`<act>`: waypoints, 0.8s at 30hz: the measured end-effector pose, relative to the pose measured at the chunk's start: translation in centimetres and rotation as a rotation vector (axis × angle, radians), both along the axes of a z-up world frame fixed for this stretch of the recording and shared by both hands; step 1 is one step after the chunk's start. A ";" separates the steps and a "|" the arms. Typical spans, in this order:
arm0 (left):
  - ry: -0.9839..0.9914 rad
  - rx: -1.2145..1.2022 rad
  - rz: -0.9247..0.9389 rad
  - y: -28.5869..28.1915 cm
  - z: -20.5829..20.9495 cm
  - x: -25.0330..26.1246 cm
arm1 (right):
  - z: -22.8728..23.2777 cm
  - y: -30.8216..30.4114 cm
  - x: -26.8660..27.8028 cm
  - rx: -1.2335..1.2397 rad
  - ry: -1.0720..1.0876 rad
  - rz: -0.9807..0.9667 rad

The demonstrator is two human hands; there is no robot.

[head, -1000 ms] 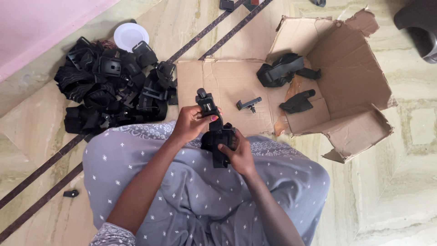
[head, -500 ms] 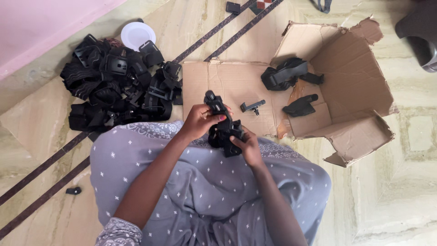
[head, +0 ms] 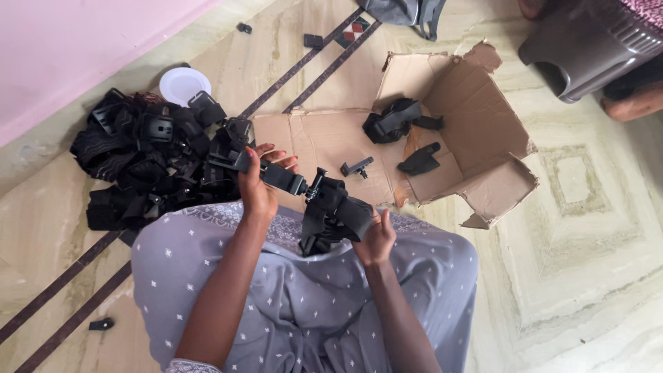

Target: The person assembles black plastic camera mounts by hand, attaching straps and tightening screws. They handle multiple mount units one at a time, placing completed units into a cardboard box.

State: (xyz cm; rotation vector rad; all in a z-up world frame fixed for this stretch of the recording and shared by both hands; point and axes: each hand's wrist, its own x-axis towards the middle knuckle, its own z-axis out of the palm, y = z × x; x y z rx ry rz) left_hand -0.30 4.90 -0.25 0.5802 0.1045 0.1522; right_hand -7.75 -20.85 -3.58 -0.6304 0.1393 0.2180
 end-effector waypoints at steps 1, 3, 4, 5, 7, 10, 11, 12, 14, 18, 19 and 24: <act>0.001 -0.002 0.059 0.6 -0.2 -0.4 | -0.3 0.1 -0.2 -0.031 0.049 0.001; -0.014 -0.026 0.138 0.1 -0.7 0.3 | -0.7 -0.5 -0.2 -0.371 -0.016 0.109; 0.004 -0.039 0.148 -0.4 -0.9 0.8 | -1.1 -0.7 -0.6 -0.673 -0.111 0.241; 0.023 -0.053 0.158 -1.1 -1.1 1.3 | -1.2 -1.1 -0.8 -0.977 -0.205 0.373; 0.051 -0.036 0.230 0.8 -1.4 0.1 | -1.3 0.8 -1.1 -1.277 -0.087 0.245; 0.058 -0.011 0.221 1.3 -1.3 -0.4 | -0.8 3.4 -1.7 -1.319 -0.356 -0.049; 0.066 -0.024 0.224 1.0 -1.3 -0.4 | -0.7 3.8 -1.5 -1.268 -0.520 -0.155; 0.078 -0.046 0.217 0.1 -1.3 -0.6 | -0.9 4.1 -1.3 -1.265 -0.547 -0.066; 0.029 -0.037 0.180 -0.9 -1.3 -1.0 | -2.1 5.1 -1.0 -1.110 -0.427 0.082; 0.127 0.034 -0.023 -1.5 -0.3 -1.8 | -5.4 7.5 -1.3 -0.563 0.069 0.158; 0.053 0.045 -0.071 -1.4 0.0 -2.0 | -6.0 7.6 -1.5 -0.452 0.191 0.137; -0.155 0.038 -0.273 -3.3 -0.1 -2.3 | -7.1 4.8 -2.2 -0.272 0.211 0.193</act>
